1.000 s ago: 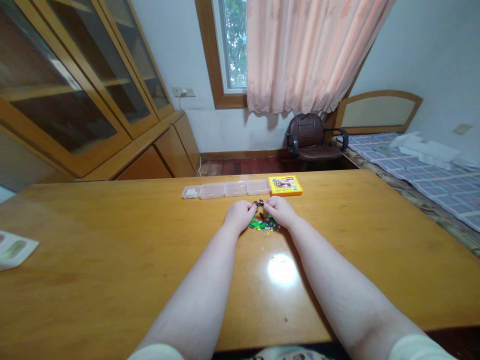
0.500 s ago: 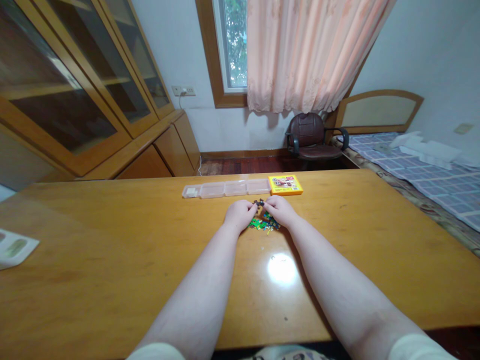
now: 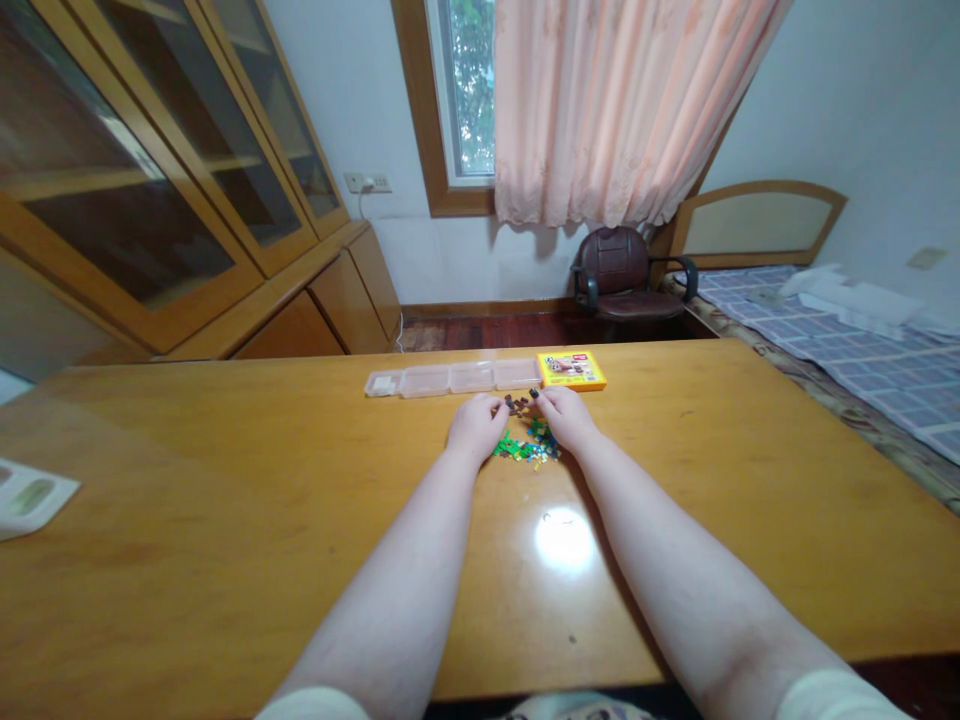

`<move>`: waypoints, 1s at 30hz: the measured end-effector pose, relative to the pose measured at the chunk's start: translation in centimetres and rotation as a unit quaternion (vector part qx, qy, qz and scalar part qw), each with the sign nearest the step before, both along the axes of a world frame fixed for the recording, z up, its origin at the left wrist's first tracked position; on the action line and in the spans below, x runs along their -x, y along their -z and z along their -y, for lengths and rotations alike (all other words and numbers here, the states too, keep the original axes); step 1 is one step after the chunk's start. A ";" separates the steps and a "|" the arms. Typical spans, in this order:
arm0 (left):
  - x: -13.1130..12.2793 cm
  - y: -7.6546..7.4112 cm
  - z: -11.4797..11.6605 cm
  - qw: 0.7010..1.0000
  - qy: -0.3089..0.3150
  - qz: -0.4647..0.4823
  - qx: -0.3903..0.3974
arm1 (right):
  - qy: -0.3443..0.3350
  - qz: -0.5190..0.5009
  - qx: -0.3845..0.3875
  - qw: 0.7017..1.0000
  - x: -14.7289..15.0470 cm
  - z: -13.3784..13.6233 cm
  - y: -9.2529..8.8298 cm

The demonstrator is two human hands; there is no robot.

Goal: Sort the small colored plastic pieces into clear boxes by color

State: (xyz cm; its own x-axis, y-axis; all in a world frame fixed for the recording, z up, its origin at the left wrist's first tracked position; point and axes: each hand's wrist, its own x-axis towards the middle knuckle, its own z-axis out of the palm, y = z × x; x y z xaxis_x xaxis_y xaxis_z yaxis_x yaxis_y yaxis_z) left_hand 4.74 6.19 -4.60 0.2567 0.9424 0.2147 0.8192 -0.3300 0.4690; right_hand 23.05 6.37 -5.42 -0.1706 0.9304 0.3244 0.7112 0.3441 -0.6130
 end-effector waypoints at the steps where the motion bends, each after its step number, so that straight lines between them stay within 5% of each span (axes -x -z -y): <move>1: 0.0 0.0 0.0 1.000 -0.004 -0.007 0.007 | 0.007 0.000 0.004 1.000 0.0 0.0 0.0; 8: -0.1 -0.1 0.1 0.998 0.036 -0.026 0.037 | -0.071 0.007 0.043 0.997 0.4 0.2 0.1; 17: 0.0 -0.1 0.0 1.000 0.000 0.000 -0.010 | 0.026 -0.012 0.012 1.000 0.0 0.0 0.1; 25: -0.4 -0.4 0.6 0.975 0.221 0.039 -0.005 | 0.034 -0.091 0.035 0.995 0.0 0.0 0.5; 30: -0.4 -0.1 0.5 0.968 0.246 0.050 -0.008 | -0.032 -0.112 0.059 0.991 0.2 0.1 0.4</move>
State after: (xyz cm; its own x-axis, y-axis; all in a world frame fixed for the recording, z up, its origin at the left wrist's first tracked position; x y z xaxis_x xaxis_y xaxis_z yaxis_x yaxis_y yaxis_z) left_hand 5.12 5.69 -4.47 0.6511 0.7078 0.2742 0.5121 -0.6763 0.5295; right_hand 22.87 6.24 -5.79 -0.1659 0.9540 0.2499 0.5317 0.2999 -0.7920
